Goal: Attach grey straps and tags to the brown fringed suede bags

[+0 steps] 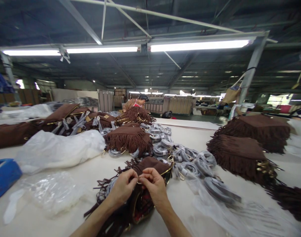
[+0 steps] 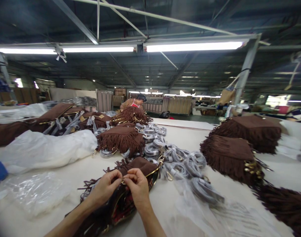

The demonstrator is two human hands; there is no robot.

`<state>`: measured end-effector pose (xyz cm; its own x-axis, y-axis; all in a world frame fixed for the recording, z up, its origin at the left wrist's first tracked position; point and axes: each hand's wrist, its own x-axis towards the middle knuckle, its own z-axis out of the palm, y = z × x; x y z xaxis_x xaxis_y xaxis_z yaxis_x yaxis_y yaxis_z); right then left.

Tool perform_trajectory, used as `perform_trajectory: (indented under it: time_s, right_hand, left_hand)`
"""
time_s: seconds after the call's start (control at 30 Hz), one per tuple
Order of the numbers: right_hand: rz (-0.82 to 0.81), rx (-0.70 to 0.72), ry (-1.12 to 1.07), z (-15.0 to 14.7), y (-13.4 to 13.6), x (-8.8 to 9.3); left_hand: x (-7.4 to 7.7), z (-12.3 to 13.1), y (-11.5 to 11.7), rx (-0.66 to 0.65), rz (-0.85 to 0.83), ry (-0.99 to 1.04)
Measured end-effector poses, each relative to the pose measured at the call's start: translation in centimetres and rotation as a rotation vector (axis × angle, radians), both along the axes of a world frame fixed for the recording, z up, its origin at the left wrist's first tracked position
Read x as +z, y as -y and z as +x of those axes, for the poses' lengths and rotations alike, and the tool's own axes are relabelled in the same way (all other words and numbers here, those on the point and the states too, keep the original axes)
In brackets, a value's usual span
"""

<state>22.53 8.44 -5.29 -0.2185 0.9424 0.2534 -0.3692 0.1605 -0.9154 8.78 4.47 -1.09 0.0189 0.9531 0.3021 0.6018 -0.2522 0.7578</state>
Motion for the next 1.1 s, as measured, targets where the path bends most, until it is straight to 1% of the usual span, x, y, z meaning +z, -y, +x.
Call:
perform_trajectory:
  time_s: [0.13, 0.27, 0.33, 0.43, 0.6, 0.77, 0.93, 1.0, 1.1]
  right_hand:
    - [0.100, -0.088, 0.075, -0.1, 0.2, 0.0]
    - [0.277, -0.212, 0.280, 0.2, 0.7, 0.5]
    - [0.330, -0.255, 0.350, 0.3, 0.9, 0.8]
    - [0.308, -0.286, 0.350, 0.0, 1.0, 0.6]
    - [0.263, -0.309, 0.332, -0.3, 0.9, -0.2]
    - [0.215, -0.277, 0.278, -0.3, 0.7, -0.4]
    - [0.253, -0.256, 0.305, -0.1, 0.3, -0.4]
    - [0.213, -0.180, 0.249, 0.1, 0.0, -0.5]
    - [0.113, -0.037, 0.096, 0.1, -0.3, -0.9]
  left_hand:
    - [-0.3, 0.3, -0.1, 0.040, 0.019, -0.018]
    - [-0.4, 0.7, 0.0, 0.092, 0.032, -0.071]
    - [-0.4, 0.8, 0.1, 0.110, 0.030, -0.092]
    - [-0.6, 0.9, 0.0, 0.130, 0.027, -0.097]
    - [-1.0, 1.2, 0.0, 0.167, 0.040, -0.059]
    - [-1.0, 1.5, 0.3, 0.167, 0.058, -0.079]
    - [-1.3, 1.5, 0.0, 0.155, 0.083, -0.106]
    - [-1.5, 1.3, -0.3, 0.145, 0.079, -0.106]
    - [-1.7, 1.0, -0.6, 0.133, 0.078, -0.116]
